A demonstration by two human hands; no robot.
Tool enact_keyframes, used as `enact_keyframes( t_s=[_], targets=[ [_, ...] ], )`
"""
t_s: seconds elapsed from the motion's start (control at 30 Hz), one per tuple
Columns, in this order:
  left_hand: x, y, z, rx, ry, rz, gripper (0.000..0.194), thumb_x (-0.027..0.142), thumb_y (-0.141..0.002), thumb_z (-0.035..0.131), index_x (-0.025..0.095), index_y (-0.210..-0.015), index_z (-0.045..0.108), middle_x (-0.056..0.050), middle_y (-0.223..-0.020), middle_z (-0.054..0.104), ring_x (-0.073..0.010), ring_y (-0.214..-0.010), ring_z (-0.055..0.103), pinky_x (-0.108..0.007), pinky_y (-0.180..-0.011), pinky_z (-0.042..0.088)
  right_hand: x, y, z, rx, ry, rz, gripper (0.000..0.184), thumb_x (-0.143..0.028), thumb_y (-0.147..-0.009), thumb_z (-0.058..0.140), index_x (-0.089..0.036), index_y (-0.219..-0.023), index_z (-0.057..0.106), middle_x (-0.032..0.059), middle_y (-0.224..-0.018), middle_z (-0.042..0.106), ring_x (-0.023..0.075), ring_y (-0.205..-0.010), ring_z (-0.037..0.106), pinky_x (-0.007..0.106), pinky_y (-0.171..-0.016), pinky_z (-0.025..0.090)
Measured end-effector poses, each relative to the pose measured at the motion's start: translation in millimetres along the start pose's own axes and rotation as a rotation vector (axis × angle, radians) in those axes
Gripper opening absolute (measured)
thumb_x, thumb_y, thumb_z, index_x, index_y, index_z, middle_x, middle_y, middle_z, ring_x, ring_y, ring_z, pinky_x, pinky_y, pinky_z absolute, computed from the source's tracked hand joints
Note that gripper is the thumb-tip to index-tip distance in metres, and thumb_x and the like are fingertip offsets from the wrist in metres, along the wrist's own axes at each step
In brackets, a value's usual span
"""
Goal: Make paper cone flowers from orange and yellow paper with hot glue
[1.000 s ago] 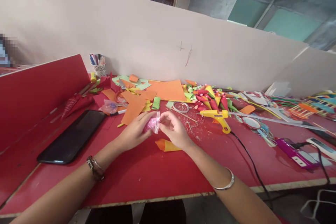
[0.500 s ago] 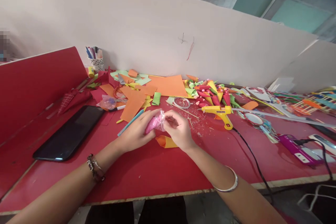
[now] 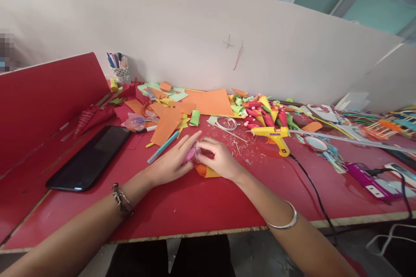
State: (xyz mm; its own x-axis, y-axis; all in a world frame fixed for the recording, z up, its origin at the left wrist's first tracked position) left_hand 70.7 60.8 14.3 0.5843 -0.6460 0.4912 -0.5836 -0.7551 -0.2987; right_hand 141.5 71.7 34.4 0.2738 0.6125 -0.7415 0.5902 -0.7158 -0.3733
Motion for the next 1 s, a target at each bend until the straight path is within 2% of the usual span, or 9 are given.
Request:
enact_keyframes(
  t_s=[0.13,0.3,0.43,0.57,0.7,0.77,0.83,0.93,1.0],
  targets=[
    [3,0,3.0,-0.018,-0.051,0.018,0.070,0.017,-0.078,0.038,0.021,-0.136,0.000,-0.012,-0.132,0.033,-0.0267,-0.119,0.036,-0.038,-0.093,0.039,1,0,3,-0.030,-0.024,-0.020,0.009,-0.019,-0.078,0.049,-0.020,-0.083,0.056,0.0017,-0.084,0.052,0.0131,-0.078,0.051,0.029,-0.072,0.044],
    [5,-1,7.5,-0.033,-0.230,0.076,0.067,0.024,-0.082,0.037,0.018,-0.136,-0.001,-0.015,-0.123,0.041,-0.0270,-0.109,0.045,-0.038,-0.086,0.041,1,1,8,-0.070,-0.064,-0.023,0.006,-0.017,-0.077,0.050,-0.018,-0.080,0.056,0.0013,-0.082,0.053,0.0130,-0.079,0.051,0.028,-0.073,0.043],
    [10,-1,6.1,0.013,-0.317,0.159,0.063,0.028,-0.084,0.036,0.015,-0.136,0.002,-0.016,-0.116,0.046,-0.0248,-0.101,0.050,-0.035,-0.081,0.044,4,2,9,-0.077,-0.154,0.024,0.006,-0.018,-0.077,0.049,-0.017,-0.076,0.055,0.0004,-0.078,0.051,0.0115,-0.074,0.051,0.026,-0.068,0.044],
    [17,-2,1.2,0.071,-0.356,0.202,0.058,0.030,-0.086,0.033,0.013,-0.135,0.008,-0.016,-0.112,0.049,-0.0232,-0.097,0.051,-0.034,-0.078,0.044,7,2,12,-0.121,-0.337,0.073,0.014,-0.022,-0.081,0.045,-0.016,-0.071,0.054,0.0000,-0.074,0.049,0.0095,-0.068,0.050,0.024,-0.066,0.044],
    [18,-5,-7.2,0.137,-0.315,0.198,0.055,0.034,-0.086,0.033,0.012,-0.133,0.014,-0.015,-0.112,0.050,-0.0234,-0.100,0.049,-0.036,-0.083,0.042,8,2,13,-0.146,-0.633,0.119,0.013,-0.027,-0.081,0.046,-0.017,-0.077,0.055,0.0007,-0.078,0.049,0.0099,-0.071,0.050,0.026,-0.070,0.044],
    [11,-7,-14.8,0.188,-0.314,0.155,0.053,0.031,-0.085,0.032,0.011,-0.132,0.017,-0.016,-0.114,0.048,-0.0241,-0.102,0.047,-0.037,-0.085,0.040,7,1,7,-0.119,-0.800,0.120,0.014,-0.030,-0.079,0.047,-0.019,-0.075,0.054,0.0007,-0.079,0.047,0.0106,-0.073,0.049,0.027,-0.072,0.044],
    [-4,-8,-22.8,0.225,-0.345,0.056,0.049,0.027,-0.085,0.029,0.010,-0.130,0.020,-0.016,-0.113,0.049,-0.0242,-0.101,0.047,-0.037,-0.084,0.039,10,-1,-7,-0.016,-0.918,0.116,0.016,-0.032,-0.078,0.047,-0.021,-0.068,0.051,0.0000,-0.079,0.044,0.0105,-0.072,0.048,0.027,-0.072,0.044],
    [-30,-5,-32.5,0.261,-0.444,-0.157,0.050,0.025,-0.082,0.031,0.009,-0.129,0.025,-0.016,-0.109,0.050,-0.0258,-0.101,0.046,-0.039,-0.085,0.037,21,-1,-27,0.161,-0.982,0.161,0.027,-0.042,-0.080,0.040,-0.022,-0.064,0.046,-0.0002,-0.078,0.044,0.0102,-0.071,0.046,0.027,-0.072,0.045],
    [-40,-3,-33.9,0.261,-0.511,-0.262,0.056,0.027,-0.078,0.039,0.012,-0.130,0.024,-0.015,-0.111,0.048,-0.0278,-0.103,0.043,-0.043,-0.086,0.033,30,-1,-25,0.170,-0.986,0.225,0.038,-0.053,-0.079,0.034,-0.021,-0.062,0.044,0.0002,-0.075,0.045,0.0102,-0.068,0.046,0.027,-0.068,0.045]
  ],
)
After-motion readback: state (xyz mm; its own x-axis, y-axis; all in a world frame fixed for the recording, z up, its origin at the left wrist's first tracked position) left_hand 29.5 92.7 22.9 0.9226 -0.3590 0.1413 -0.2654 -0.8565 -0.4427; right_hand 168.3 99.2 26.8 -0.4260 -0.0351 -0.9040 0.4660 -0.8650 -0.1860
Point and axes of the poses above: each hand's wrist, its own y-axis away from the middle knuckle, its own z-axis out of the palm, x = y × z, the point moved 9 cm from there along -y, towards the middle knuckle
